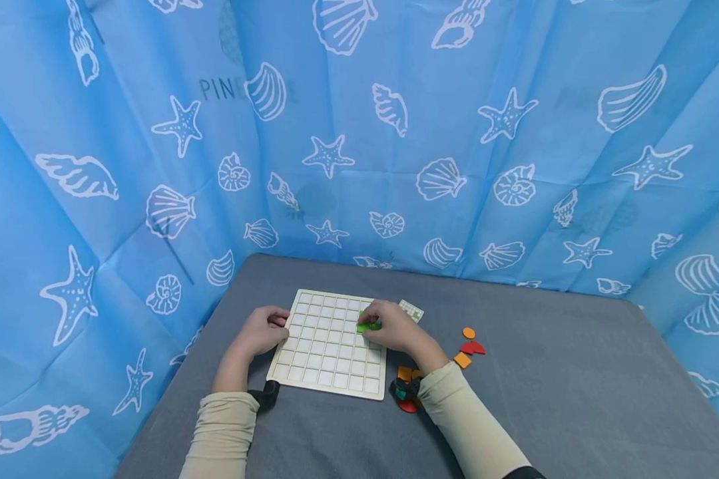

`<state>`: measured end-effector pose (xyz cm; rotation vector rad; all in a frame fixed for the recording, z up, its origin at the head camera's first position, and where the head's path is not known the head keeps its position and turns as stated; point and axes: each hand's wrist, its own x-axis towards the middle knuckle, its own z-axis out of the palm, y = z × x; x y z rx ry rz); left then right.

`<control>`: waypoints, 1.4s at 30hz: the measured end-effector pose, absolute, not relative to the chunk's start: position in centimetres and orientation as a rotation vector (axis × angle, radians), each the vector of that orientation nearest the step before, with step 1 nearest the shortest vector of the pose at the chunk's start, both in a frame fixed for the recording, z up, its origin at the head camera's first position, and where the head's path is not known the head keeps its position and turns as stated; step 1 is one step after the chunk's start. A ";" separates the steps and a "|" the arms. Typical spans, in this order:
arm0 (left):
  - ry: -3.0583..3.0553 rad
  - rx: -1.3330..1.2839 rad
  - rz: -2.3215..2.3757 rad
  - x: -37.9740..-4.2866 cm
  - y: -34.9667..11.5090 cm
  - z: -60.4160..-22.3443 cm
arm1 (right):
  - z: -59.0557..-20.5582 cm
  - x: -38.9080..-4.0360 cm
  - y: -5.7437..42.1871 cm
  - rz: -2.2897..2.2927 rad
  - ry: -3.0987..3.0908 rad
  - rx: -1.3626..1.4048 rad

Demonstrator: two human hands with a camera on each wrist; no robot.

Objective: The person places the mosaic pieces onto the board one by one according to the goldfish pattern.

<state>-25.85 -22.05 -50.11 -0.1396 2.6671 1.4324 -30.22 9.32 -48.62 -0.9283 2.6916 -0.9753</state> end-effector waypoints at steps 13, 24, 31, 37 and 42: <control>2.652 -0.122 1.429 -26.0 -21.8 -49.7 | -47.2 -30.3 12.9 -1.051 2.680 -0.902; 2.665 -0.123 1.405 -26.4 -21.6 -49.6 | -46.3 -27.5 19.8 -1.039 2.742 -0.853; 2.660 -0.124 1.399 -26.4 -21.7 -49.8 | -46.7 -25.0 22.7 -0.984 2.735 -0.854; 2.668 -0.137 1.390 -26.3 -22.0 -50.1 | -47.6 -23.5 23.6 -1.024 2.682 -0.889; 2.678 -0.135 1.387 -26.0 -21.9 -50.1 | -48.0 -23.1 23.6 -1.054 2.655 -0.902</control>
